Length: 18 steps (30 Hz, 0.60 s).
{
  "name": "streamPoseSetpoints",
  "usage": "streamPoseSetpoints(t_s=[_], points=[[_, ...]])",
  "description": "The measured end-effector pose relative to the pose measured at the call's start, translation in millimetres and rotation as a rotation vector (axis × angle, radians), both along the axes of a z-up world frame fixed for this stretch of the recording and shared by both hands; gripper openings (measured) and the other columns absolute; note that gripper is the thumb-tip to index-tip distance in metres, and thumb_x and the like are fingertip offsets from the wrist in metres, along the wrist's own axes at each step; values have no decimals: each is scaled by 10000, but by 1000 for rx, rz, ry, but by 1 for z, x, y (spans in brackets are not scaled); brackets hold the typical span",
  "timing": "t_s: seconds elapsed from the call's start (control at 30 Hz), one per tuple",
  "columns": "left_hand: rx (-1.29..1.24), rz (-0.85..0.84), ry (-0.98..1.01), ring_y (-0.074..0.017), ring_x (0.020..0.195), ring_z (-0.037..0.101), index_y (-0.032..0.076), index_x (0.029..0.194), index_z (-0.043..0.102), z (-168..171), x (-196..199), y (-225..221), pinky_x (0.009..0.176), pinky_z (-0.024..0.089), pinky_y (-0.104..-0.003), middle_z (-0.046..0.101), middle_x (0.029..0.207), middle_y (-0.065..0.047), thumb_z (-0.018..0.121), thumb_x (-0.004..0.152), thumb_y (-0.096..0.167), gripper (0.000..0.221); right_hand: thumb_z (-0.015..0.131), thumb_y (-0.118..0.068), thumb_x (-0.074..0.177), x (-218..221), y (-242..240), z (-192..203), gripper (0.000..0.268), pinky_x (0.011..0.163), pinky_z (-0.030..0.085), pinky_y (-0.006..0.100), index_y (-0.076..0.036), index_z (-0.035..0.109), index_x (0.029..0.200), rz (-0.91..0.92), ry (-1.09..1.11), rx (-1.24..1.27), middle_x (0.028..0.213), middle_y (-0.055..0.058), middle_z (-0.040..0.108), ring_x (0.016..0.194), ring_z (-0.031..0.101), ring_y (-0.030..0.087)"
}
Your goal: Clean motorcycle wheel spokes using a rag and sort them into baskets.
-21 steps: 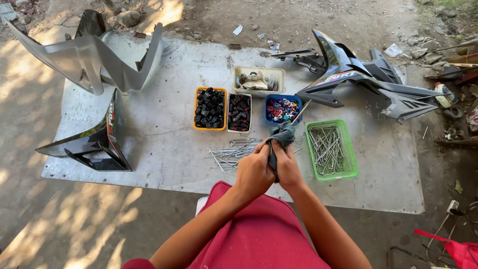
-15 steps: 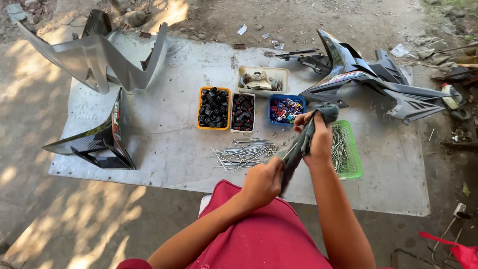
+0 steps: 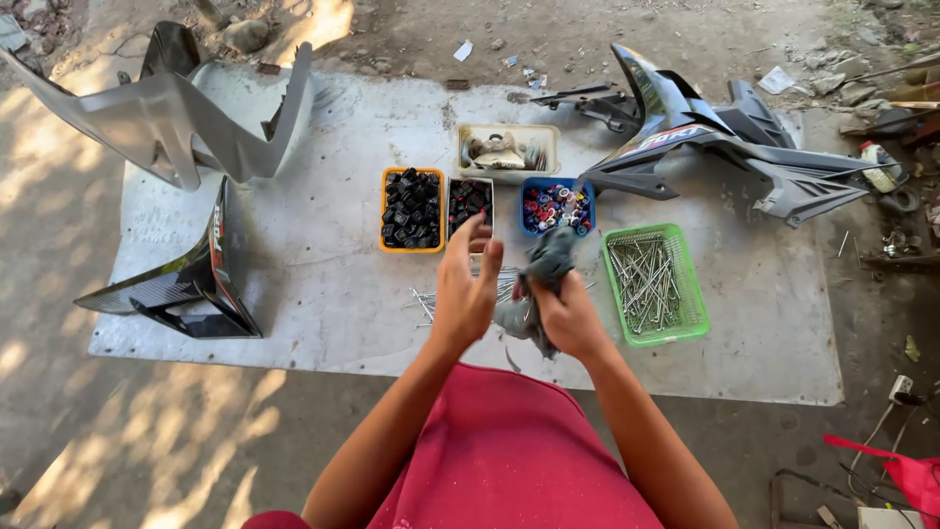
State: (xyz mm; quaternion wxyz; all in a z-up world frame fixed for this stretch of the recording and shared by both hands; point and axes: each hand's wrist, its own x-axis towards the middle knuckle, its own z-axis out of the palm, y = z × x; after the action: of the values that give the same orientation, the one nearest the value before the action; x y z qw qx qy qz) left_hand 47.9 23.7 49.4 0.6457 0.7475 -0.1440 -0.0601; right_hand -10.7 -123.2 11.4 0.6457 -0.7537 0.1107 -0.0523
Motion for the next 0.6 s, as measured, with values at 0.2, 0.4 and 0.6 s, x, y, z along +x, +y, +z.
streamPoseSetpoints(t_s=[0.2, 0.4, 0.6], points=[[-207, -155, -51, -160, 709, 743, 183, 862, 742, -16, 20, -30, 781, 582, -294, 726, 685, 17, 564, 1052, 125, 267, 561, 25, 832, -20, 20, -30, 186, 513, 441, 407, 19, 717, 732, 131, -21, -44, 538, 93, 483, 603, 521, 156], [-755, 198, 240, -87, 498, 386, 108, 950, 547, -22, 82, -19, 463, 385, -229, 405, 621, 9, 349, 1129, 158, 272, 486, 54, 959, -45, 3, -80, 320, 857, 578, 482, 17, 720, 1174, 82, 34, 66, 959, 219, 765, 892, 734, 305], [-668, 141, 291, -57, 433, 430, 97, 976, 580, -53, 59, -38, 439, 374, -181, 379, 595, 41, 369, 1135, 185, 278, 626, 100, 930, -59, -26, -59, 917, 782, 556, 260, -123, 113, 1656, -101, -149, 342, 940, 61, 674, 800, 665, 91]])
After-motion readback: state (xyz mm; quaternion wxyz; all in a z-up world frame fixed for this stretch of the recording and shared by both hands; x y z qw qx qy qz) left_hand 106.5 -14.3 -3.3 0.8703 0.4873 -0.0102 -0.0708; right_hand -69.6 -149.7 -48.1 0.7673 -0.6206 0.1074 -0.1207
